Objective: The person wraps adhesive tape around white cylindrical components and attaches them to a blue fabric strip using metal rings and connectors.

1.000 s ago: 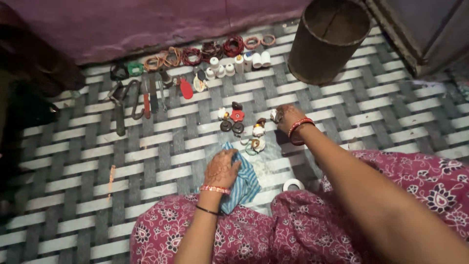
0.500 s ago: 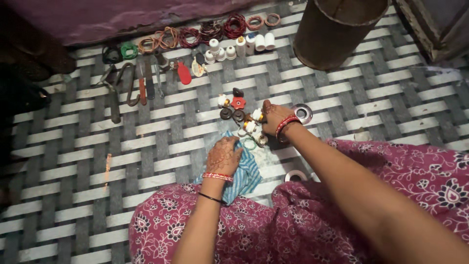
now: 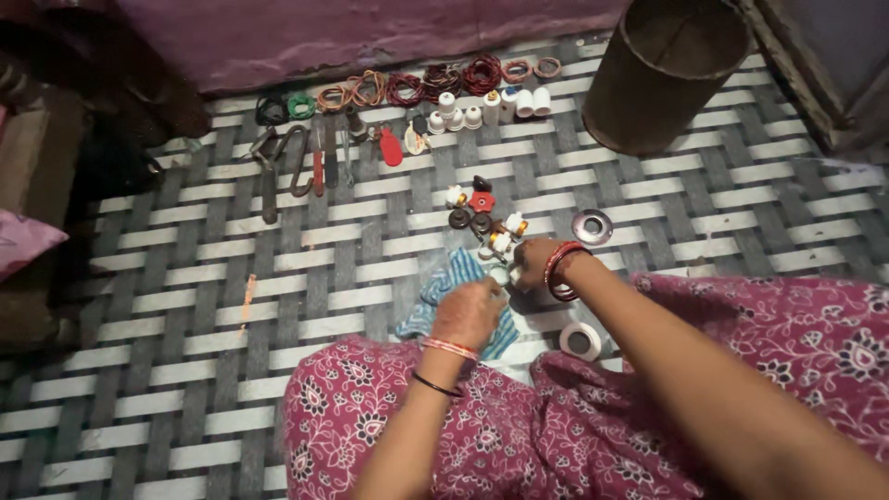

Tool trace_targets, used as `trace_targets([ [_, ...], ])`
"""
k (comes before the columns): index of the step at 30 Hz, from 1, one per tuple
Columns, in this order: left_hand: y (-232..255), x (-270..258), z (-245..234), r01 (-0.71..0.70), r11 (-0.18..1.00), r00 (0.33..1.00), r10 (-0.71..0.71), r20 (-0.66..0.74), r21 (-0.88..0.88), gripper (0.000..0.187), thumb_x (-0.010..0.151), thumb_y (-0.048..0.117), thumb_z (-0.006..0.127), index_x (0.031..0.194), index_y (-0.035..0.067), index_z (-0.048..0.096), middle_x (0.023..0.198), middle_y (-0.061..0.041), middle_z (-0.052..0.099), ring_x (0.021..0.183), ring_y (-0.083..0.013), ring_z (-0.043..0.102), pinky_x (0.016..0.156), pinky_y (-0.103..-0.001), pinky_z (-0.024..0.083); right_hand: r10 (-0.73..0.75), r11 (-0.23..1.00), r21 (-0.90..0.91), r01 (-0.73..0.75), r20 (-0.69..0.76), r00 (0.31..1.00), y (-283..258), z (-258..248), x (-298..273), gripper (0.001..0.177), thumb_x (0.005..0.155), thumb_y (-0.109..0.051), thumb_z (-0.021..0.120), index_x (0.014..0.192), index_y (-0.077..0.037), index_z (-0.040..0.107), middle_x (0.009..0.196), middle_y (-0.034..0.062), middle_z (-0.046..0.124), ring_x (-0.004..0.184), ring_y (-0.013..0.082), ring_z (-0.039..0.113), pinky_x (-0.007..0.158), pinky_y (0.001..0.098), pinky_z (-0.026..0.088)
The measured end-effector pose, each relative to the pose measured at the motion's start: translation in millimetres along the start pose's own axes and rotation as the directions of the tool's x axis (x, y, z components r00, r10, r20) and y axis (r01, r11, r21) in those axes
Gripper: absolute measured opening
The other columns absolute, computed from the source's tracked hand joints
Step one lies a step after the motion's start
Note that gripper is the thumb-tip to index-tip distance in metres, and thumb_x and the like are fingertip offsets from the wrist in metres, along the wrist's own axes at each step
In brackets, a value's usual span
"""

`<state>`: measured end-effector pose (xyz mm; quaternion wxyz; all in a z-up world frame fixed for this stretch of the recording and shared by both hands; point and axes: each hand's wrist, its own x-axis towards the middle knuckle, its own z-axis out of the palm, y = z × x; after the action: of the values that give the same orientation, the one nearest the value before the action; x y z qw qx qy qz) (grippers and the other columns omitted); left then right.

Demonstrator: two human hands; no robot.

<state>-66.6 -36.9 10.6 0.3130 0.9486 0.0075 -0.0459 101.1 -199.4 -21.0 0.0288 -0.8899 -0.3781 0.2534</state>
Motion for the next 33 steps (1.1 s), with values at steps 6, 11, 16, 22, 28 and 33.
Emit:
trace_targets([
  [6, 27, -22, 99, -0.491, 0.852, 0.870, 0.489, 0.057, 0.180, 0.032, 0.086, 0.009, 0.056, 0.113, 0.010, 0.073, 0.097, -0.018, 0.072, 0.087, -0.0368, 0.071, 0.070, -0.049, 0.058, 0.135, 0.989, 0.030, -0.142, 0.161, 0.978, 0, 11, -38, 0.044, 0.076, -0.037, 0.071, 0.106, -0.006, 0.076, 0.109, 0.0215, 0.075, 0.103, 0.0362, 0.073, 0.091, 0.0454, 0.057],
  [11, 13, -11, 141, -0.413, 0.756, 0.910, 0.321, 0.262, 0.508, 0.017, 0.100, 0.015, 0.058, 0.104, 0.014, 0.074, 0.099, -0.011, 0.075, 0.092, -0.0297, 0.075, 0.074, -0.045, 0.059, 0.142, 0.990, -0.015, -0.142, 0.095, 0.985, 9, 27, -40, 0.051, 0.075, -0.041, 0.074, 0.113, -0.007, 0.074, 0.112, 0.0217, 0.073, 0.105, 0.0376, 0.071, 0.093, 0.0463, 0.056],
  [16, 16, -20, 58, -0.180, 0.950, 0.977, 0.203, -0.070, 0.254, 0.021, 0.094, 0.027, 0.065, 0.106, 0.012, 0.072, 0.092, -0.014, 0.074, 0.087, -0.0327, 0.073, 0.072, -0.047, 0.058, 0.273, 0.961, 0.053, -0.270, -0.320, 0.907, -7, -6, -37, 0.059, 0.082, -0.053, 0.072, 0.116, -0.005, 0.070, 0.113, 0.0230, 0.070, 0.107, 0.0399, 0.068, 0.089, 0.0511, 0.055],
  [22, 26, -6, 5, 0.063, 0.996, 0.874, -0.026, -0.485, 0.061, 0.027, 0.095, 0.033, 0.065, 0.111, 0.013, 0.072, 0.091, -0.016, 0.073, 0.082, -0.0371, 0.070, 0.070, -0.050, 0.055, 0.365, 0.925, 0.261, -0.276, -0.403, 0.839, -33, -37, -50, 0.060, 0.080, -0.051, 0.069, 0.126, -0.012, 0.067, 0.107, 0.0229, 0.073, 0.102, 0.0424, 0.069, 0.087, 0.0516, 0.055],
  [28, -15, 15, -1, 0.288, 0.908, 0.723, -0.414, -0.553, -0.305, 0.028, 0.093, 0.031, 0.068, 0.113, 0.013, 0.074, 0.092, -0.018, 0.074, 0.088, -0.0386, 0.071, 0.076, -0.050, 0.056, 0.149, 0.942, 0.336, 0.020, -0.468, 0.871, -40, -27, -23, 0.051, 0.079, -0.042, 0.071, 0.121, -0.013, 0.072, 0.110, 0.0186, 0.073, 0.099, 0.0409, 0.070, 0.089, 0.0491, 0.054],
  [33, -34, 35, 24, 0.337, 0.874, 0.709, -0.480, -0.517, -0.349, 0.027, 0.092, 0.024, 0.067, 0.115, 0.010, 0.070, 0.100, -0.017, 0.074, 0.096, -0.0391, 0.070, 0.082, -0.050, 0.055, 0.215, 0.935, 0.348, -0.070, -0.398, 0.892, -54, -22, -7, 0.054, 0.079, -0.048, 0.074, 0.117, -0.010, 0.071, 0.104, 0.0185, 0.075, 0.104, 0.0395, 0.068, 0.090, 0.0487, 0.053],
])
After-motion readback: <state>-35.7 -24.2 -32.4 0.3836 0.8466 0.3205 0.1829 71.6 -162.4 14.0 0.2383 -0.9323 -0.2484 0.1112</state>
